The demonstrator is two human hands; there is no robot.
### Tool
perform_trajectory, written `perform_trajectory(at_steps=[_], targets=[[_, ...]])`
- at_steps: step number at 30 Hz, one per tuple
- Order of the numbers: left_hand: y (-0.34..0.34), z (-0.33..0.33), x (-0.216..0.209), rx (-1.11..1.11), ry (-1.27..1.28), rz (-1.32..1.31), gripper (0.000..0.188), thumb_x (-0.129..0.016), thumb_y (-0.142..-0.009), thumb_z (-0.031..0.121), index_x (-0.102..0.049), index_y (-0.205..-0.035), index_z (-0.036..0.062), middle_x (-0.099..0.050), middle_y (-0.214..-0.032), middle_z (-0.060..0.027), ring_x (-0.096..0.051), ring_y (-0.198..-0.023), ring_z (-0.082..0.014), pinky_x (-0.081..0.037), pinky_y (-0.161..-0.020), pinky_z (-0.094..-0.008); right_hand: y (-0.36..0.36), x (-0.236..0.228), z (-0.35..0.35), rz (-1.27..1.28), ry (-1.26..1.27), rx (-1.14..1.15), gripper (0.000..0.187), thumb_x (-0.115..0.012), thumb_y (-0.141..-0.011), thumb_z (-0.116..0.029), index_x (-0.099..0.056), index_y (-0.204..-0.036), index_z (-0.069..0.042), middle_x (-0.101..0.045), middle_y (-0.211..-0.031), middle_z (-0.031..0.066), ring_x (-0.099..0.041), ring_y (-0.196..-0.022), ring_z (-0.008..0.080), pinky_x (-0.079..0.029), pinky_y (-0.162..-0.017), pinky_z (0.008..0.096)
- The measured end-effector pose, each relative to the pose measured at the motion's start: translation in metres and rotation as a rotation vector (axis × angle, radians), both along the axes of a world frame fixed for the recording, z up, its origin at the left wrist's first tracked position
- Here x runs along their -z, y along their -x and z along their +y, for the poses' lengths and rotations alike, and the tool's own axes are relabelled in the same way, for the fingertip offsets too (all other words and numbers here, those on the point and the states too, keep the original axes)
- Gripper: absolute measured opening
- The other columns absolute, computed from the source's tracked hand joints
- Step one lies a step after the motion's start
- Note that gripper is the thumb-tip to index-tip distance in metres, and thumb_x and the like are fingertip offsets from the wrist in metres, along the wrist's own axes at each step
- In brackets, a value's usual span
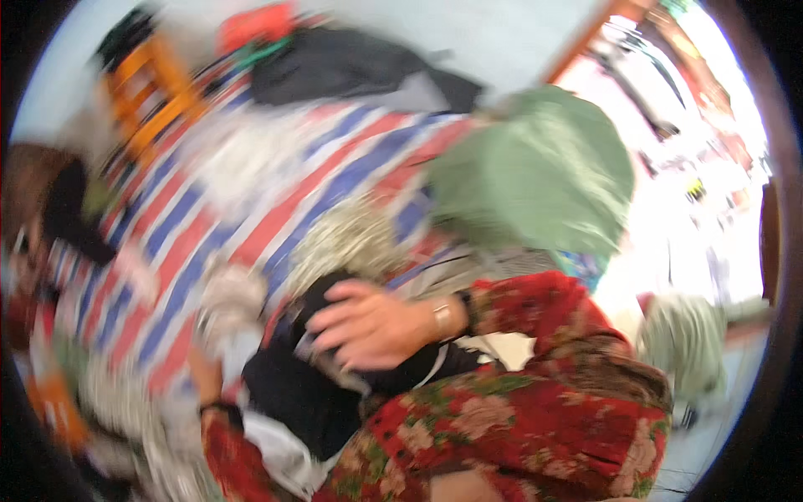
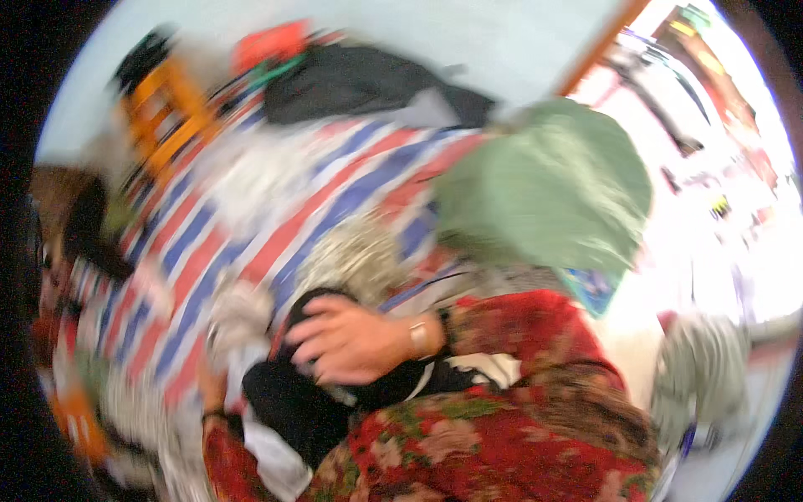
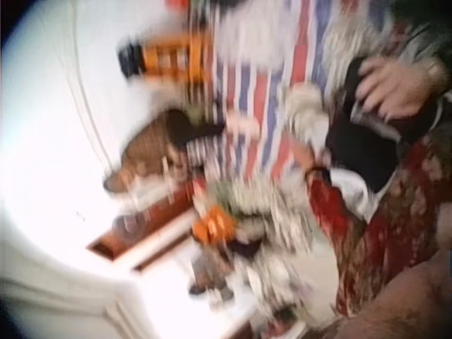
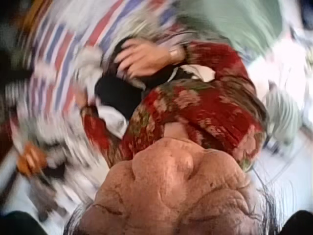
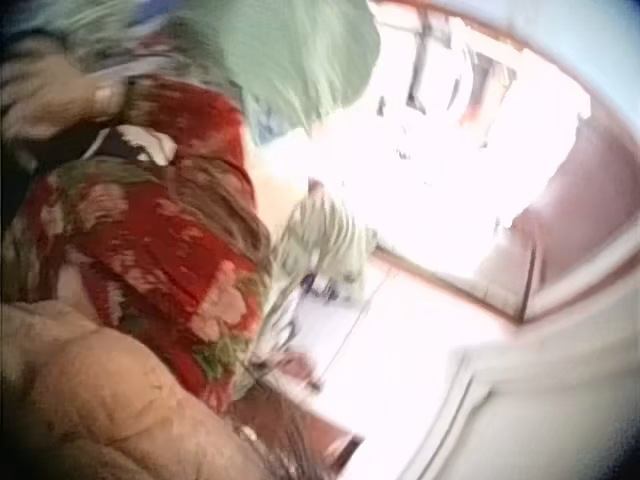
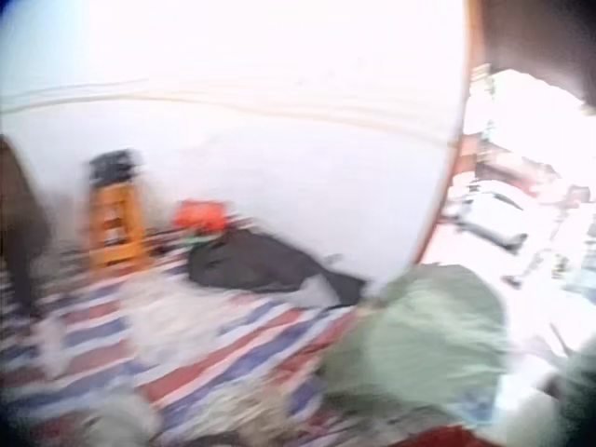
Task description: Lacing a pair of athletic shoes by hand.
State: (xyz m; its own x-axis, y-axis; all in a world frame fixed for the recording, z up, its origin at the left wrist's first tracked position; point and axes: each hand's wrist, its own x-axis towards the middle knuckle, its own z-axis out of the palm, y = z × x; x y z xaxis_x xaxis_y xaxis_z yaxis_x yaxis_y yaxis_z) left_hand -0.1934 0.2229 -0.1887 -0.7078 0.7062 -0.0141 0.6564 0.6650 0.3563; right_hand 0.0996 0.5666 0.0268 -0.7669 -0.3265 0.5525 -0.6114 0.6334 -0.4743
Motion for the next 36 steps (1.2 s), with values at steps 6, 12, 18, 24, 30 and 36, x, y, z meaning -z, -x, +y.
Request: perform_trajectory(at_steps=[6,12,18,24,30,36], targets=[[0.073,-0.043,0.092,0.19,0.282,0.473,0.077,-0.066,-0.076,0.054,-0.05,-0.128,-0.0015,-0.051,-0.129,-0.0231,-0.045,-0.124,-0.0335,-0.032,-0.107,-0.0426,0.005,0.017,-0.004,0.086,0.166,0.0,0.012,-0.059,-0.087,-0.016,-0.056,-0.077,-0.01,-0.058,-0.104,0.005,-0.051,-0.113,0.0302,-0.024,-0.1,0.0556],[0.075,0.024,0.075,-0.187,0.097,0.05,0.054,-0.065,-0.066,0.013,-0.051,-0.114,-0.0077,-0.054,-0.109,-0.0294,-0.048,-0.105,-0.0472,-0.037,-0.095,-0.0524,-0.019,0.013,0.008,0.076,0.105,0.171,0.02,-0.06,-0.088,-0.02,-0.058,-0.072,-0.009,-0.06,-0.103,0.0047,-0.051,-0.111,0.0299,-0.025,-0.1,0.0571],[0.083,0.006,0.122,-0.126,-0.07,0.454,0.052,-0.068,-0.068,0.025,-0.055,-0.11,-0.0036,-0.057,-0.103,-0.025,-0.054,-0.097,-0.0425,-0.043,-0.086,-0.0504,-0.019,0.014,0.016,0.069,0.113,0.177,0.017,-0.057,-0.089,-0.019,-0.058,-0.075,-0.01,-0.06,-0.104,0.0048,-0.05,-0.112,0.0299,-0.024,-0.101,0.0568],[0.038,0.06,0.035,-0.168,0.199,0.36,0.052,-0.067,-0.074,0.039,-0.059,-0.109,0.0021,-0.06,-0.102,-0.0213,-0.058,-0.095,-0.0371,-0.046,-0.084,-0.0472,-0.021,0.015,0.016,0.107,0.124,0.203,0.018,-0.058,-0.089,-0.02,-0.059,-0.074,-0.011,-0.061,-0.104,0.0039,-0.051,-0.111,0.0294,-0.025,-0.099,0.056],[0.087,0.038,0.072,0.073,0.691,0.323,0.058,-0.062,-0.074,0.044,-0.059,-0.114,0.0025,-0.06,-0.107,-0.0223,-0.06,-0.096,-0.0331,-0.048,-0.079,-0.0435,-0.019,0.019,0.011,0.16,0.128,0.193,0.017,-0.058,-0.089,-0.02,-0.058,-0.074,-0.012,-0.06,-0.103,0.0031,-0.052,-0.11,0.0289,-0.026,-0.098,0.0559],[0.04,0.067,0.04,-0.014,0.535,0.332,0.085,-0.056,-0.077,0.063,-0.043,-0.136,0.0042,-0.058,-0.119,-0.0155,-0.058,-0.105,-0.0341,-0.048,-0.086,-0.0395,-0.029,0.012,0.007,0.203,0.161,0.24,0.015,-0.059,-0.088,-0.02,-0.056,-0.075,-0.012,-0.058,-0.098,0.0026,-0.052,-0.108,0.0281,-0.028,-0.096,0.0577]])
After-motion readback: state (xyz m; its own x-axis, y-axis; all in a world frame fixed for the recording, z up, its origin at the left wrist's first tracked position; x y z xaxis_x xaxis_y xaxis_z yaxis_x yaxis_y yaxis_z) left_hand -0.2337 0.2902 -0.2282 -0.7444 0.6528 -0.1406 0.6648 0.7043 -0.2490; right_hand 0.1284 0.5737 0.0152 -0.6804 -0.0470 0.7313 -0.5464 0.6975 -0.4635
